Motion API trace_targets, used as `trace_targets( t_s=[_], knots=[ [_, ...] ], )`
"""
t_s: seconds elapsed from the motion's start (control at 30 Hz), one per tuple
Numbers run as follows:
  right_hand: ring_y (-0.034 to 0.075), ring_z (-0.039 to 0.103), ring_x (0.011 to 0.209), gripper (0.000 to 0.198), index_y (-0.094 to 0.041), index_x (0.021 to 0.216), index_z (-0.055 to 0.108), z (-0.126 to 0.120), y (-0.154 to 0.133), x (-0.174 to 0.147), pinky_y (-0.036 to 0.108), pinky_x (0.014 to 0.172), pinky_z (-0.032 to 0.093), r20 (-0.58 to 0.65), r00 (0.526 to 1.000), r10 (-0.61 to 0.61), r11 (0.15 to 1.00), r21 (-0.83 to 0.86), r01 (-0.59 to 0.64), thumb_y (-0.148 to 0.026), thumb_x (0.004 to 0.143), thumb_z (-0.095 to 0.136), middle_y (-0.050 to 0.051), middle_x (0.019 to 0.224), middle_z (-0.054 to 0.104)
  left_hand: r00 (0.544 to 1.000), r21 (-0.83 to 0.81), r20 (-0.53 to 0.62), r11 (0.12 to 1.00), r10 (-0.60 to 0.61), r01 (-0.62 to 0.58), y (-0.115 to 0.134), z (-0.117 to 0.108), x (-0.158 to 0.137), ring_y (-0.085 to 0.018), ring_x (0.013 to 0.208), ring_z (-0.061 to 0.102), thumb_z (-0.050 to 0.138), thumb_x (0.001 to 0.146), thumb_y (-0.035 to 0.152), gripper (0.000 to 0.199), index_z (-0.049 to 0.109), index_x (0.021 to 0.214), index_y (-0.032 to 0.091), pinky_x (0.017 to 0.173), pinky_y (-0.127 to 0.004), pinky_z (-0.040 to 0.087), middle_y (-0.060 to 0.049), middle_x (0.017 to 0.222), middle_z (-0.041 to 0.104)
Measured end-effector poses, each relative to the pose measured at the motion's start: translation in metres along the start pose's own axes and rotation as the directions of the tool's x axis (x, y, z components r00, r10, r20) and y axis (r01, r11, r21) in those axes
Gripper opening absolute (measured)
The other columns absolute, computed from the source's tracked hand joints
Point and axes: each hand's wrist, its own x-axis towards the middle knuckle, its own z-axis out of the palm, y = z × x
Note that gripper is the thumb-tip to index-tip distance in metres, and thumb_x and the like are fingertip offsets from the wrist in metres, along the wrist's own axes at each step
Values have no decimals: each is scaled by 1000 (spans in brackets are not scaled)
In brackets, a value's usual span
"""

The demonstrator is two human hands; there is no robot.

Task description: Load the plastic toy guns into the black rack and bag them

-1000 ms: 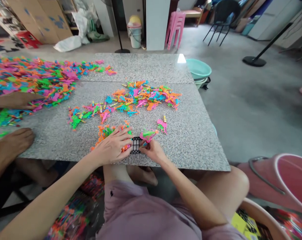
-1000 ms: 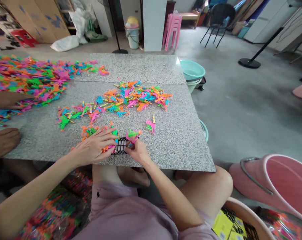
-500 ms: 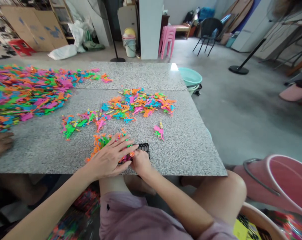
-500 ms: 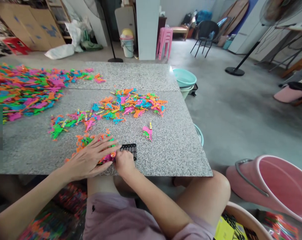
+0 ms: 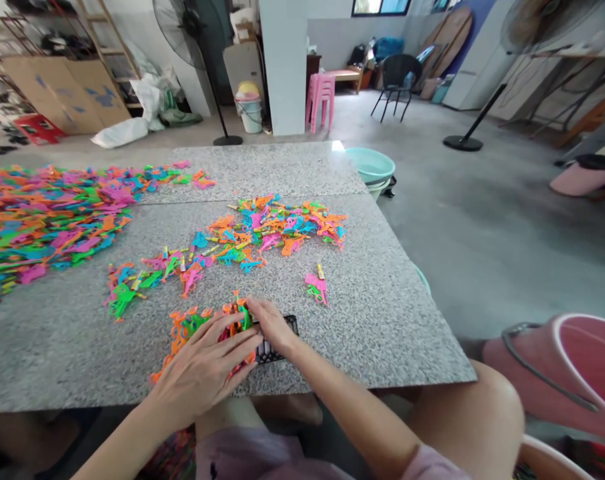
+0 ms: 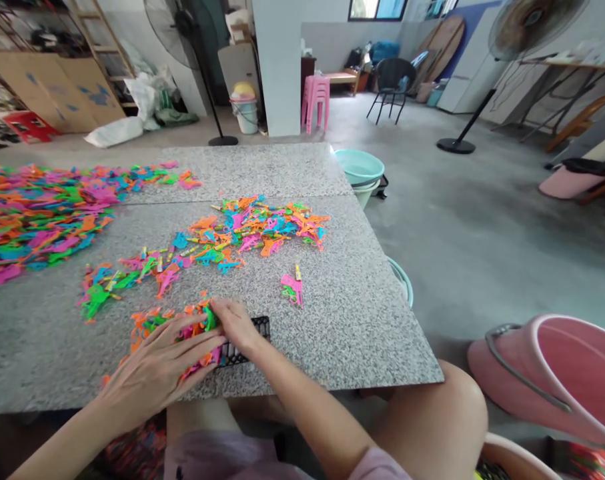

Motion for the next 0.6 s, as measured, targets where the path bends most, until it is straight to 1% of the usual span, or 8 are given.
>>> trace_targets(
  t_s=[0.1,0.2,0.27,0.33,0.4,0.47,0.5,0.6],
  knots=[
    [16,60,81,54,-17,101,70,19,10,-12,27,77,51,-44,999,29,977,212,-19,-52,105,29,4,88,67,1000,-2,12,1000,7,-7,-1,0,1,-22,125,56,50,101,28,25,68,117,24,123,-37,28,4,115,75],
    [18,62,88,51,-18,106,71,20,9,-19,30,84,53,-13,1000,16,965,261,-12,-50,105,31,5,92,68,999,0,32,1000,6,-6,-3,2,1,-23,131,54,48,100,26,30,66,124,24,123,-41,31,0,117,74],
    [20,64,104,45,-19,110,71,7,4,-21,34,97,51,20,997,-75,983,169,70,-44,105,34,6,107,71,999,-5,41,1000,8,-7,-4,3,0,-24,134,52,47,100,25,31,64,126,23,124,-43,29,-2,120,73],
    [21,59,122,37,-21,117,70,-19,-3,-22,36,110,44,11,986,-164,986,-39,164,-37,104,40,7,126,68,999,-9,38,1000,15,-14,-5,5,-2,-24,135,51,49,100,25,30,64,125,21,126,-41,25,-1,122,72],
    [22,56,128,34,-21,125,67,-56,-8,-25,36,114,41,-116,977,-180,926,-354,129,-27,102,43,8,135,64,999,-8,28,999,35,-35,-7,5,-3,-24,136,50,51,99,24,30,64,125,20,128,-39,20,0,124,72],
    [23,56,126,40,-17,131,64,-97,-8,-26,38,112,43,-301,934,-193,746,-663,-60,-13,99,40,12,133,64,998,-3,20,998,62,-62,-8,6,-3,-24,136,50,52,98,23,31,64,126,20,129,-39,18,1,124,72],
    [24,53,129,44,-17,134,61,-117,-7,-26,40,111,43,-282,937,-206,607,-788,-104,-8,96,41,13,138,61,997,-2,17,998,70,-70,-9,6,-4,-24,136,50,52,98,23,31,64,126,20,128,-40,19,1,124,72],
    [28,50,130,42,-15,132,60,-160,-1,-23,43,104,46,38,992,-116,225,-972,64,-5,95,44,17,138,59,998,-12,16,998,54,-54,-10,7,-5,-25,137,49,54,97,24,31,64,126,21,127,-44,26,0,123,72]
  ],
)
